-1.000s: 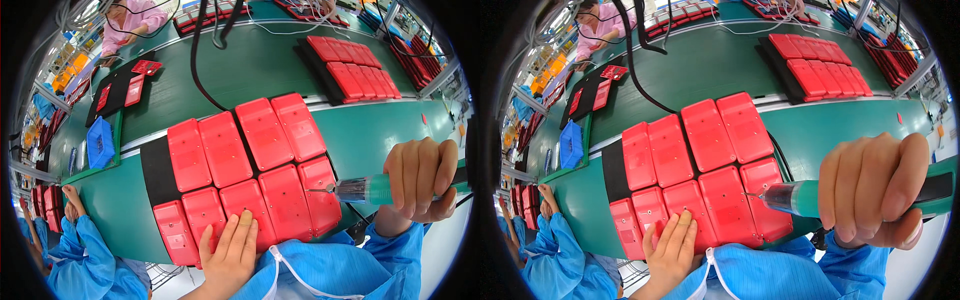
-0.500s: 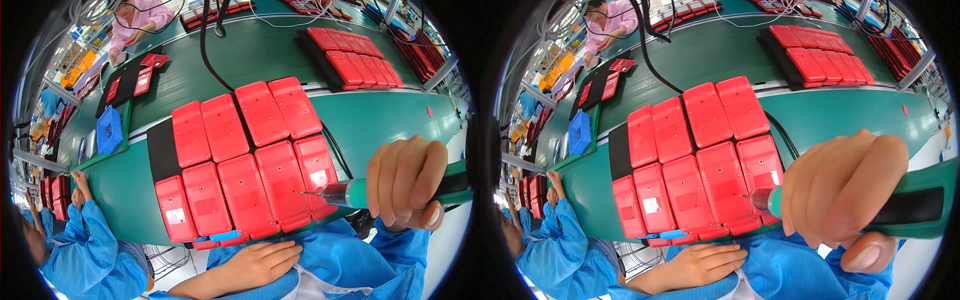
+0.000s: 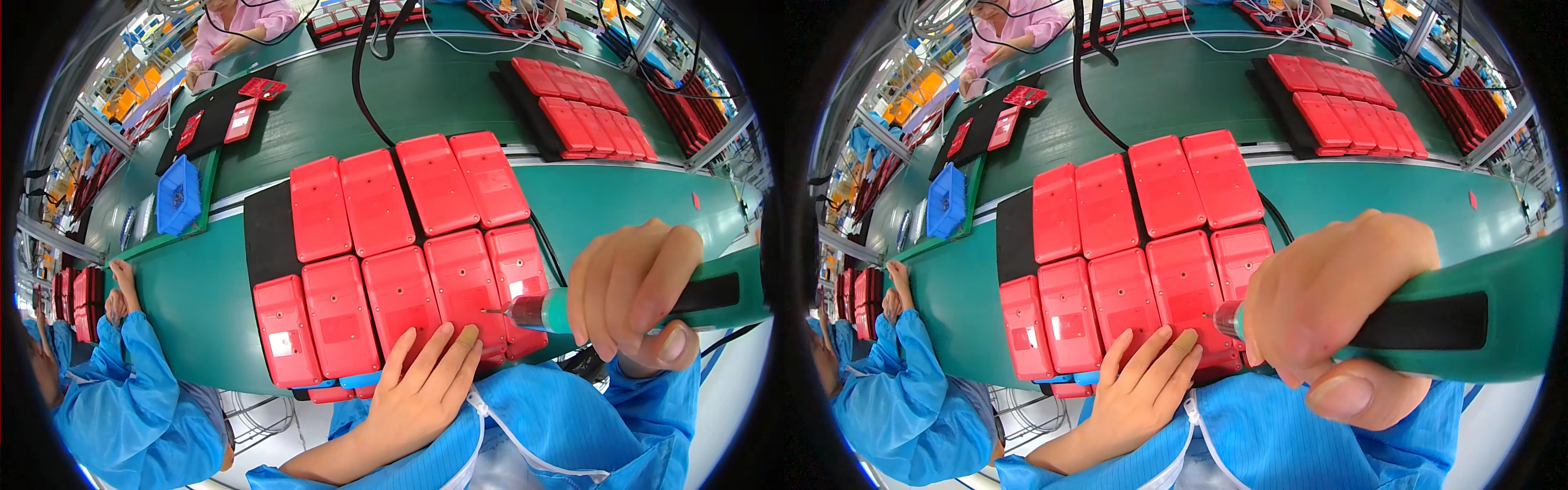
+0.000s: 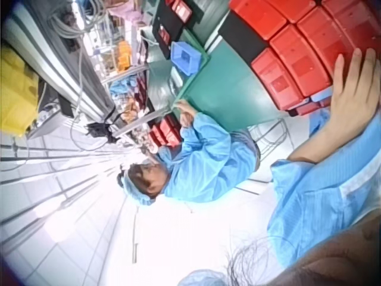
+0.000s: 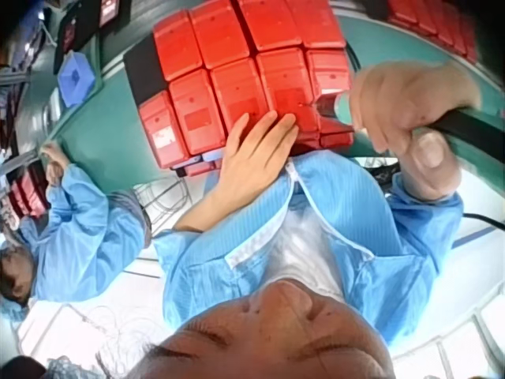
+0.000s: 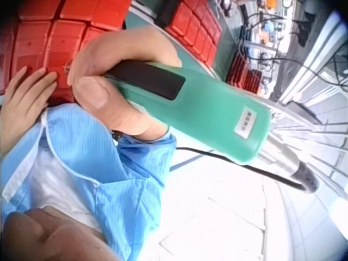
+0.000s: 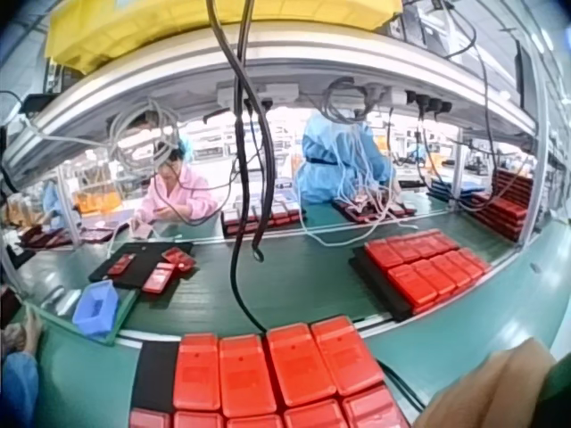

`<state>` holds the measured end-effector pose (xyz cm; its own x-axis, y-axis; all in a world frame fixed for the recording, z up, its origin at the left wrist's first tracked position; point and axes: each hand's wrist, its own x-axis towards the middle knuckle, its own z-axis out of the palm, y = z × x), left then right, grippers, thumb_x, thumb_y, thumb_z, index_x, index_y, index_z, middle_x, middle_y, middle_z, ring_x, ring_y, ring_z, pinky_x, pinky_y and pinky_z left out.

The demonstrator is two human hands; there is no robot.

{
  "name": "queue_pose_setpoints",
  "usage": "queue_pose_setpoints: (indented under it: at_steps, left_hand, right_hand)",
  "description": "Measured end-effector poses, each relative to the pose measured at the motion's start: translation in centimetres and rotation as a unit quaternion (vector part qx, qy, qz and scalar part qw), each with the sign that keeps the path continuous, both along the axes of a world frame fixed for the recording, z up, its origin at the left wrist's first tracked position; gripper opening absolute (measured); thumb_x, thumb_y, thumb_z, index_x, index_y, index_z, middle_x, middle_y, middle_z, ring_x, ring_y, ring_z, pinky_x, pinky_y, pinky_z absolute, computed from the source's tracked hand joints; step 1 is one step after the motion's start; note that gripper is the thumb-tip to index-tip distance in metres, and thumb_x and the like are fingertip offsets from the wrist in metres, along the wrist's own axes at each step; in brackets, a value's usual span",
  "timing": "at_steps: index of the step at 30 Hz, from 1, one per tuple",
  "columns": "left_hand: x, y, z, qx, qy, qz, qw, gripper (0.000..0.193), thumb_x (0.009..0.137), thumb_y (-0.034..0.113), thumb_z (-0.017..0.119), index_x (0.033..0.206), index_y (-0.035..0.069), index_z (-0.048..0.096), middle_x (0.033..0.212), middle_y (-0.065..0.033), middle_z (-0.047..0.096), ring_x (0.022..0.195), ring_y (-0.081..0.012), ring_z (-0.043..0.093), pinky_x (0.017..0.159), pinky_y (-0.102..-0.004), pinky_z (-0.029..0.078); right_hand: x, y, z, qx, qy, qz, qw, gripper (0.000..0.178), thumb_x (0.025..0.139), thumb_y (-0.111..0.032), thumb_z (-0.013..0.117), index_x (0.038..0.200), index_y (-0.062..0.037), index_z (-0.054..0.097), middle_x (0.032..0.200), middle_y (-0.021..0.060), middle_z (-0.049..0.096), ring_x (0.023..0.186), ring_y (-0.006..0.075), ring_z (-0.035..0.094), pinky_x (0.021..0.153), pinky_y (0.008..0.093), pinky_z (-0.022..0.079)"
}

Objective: The person drives screws into small red plastic enclosures using an electric screwdriver on an assembly line.

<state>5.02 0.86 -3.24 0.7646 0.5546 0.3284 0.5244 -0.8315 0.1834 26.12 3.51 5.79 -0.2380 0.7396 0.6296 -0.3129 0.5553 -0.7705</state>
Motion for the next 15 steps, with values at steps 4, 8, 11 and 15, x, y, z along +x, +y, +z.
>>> queue_pose_setpoints:
  at_steps: [4, 8, 11, 15]
  left_hand:
    - [0.1, 0.3, -0.3, 0.004, -0.001, 0.007, 1.0, 0.032, 0.073, 0.017, 0.059, 0.104, 0.009, 0.059, 0.114, -0.0021, 0.055, 0.105, -0.0177, 0.051, 0.097, -0.0438, 0.028]
    - [0.3, 0.5, -0.2, 0.015, -0.012, 0.004, 1.0, 0.031, 0.072, 0.017, 0.059, 0.102, 0.01, 0.06, 0.112, -0.0011, 0.055, 0.104, -0.0162, 0.051, 0.097, -0.0444, 0.028]
    - [0.4, 0.5, -0.1, 0.015, -0.02, 0.002, 1.0, 0.031, 0.071, 0.015, 0.058, 0.101, 0.01, 0.06, 0.111, -0.0007, 0.056, 0.104, -0.0158, 0.051, 0.096, -0.0444, 0.029]
    - [-0.2, 0.8, -1.0, 0.046, -0.017, 0.003, 0.999, 0.032, 0.072, 0.017, 0.052, 0.101, 0.008, 0.061, 0.116, -0.0039, 0.052, 0.108, -0.0171, 0.047, 0.095, -0.0459, 0.031]
  right_hand:
    - [0.0, 0.7, -0.1, 0.028, -0.003, 0.029, 0.999, 0.022, 0.078, -0.019, 0.064, 0.077, -0.0054, 0.046, 0.051, 0.0018, 0.053, 0.04, 0.0118, 0.054, 0.042, 0.0244, 0.048]
    - [0.4, 0.7, 0.6, 0.017, -0.035, 0.043, 0.998, 0.021, 0.075, -0.016, 0.066, 0.077, -0.0042, 0.049, 0.054, 0.0036, 0.055, 0.044, 0.0136, 0.056, 0.045, 0.0262, 0.05]
    - [0.7, 0.8, 0.8, 0.018, -0.061, 0.092, 0.994, 0.02, 0.074, -0.014, 0.068, 0.078, -0.0023, 0.052, 0.056, 0.0055, 0.056, 0.047, 0.0162, 0.058, 0.047, 0.028, 0.051]
    - [0.1, 1.5, 0.2, 0.007, -0.064, 0.094, 0.994, 0.02, 0.073, -0.012, 0.069, 0.079, -0.0005, 0.053, 0.058, 0.0071, 0.057, 0.049, 0.0178, 0.058, 0.047, 0.0294, 0.051]
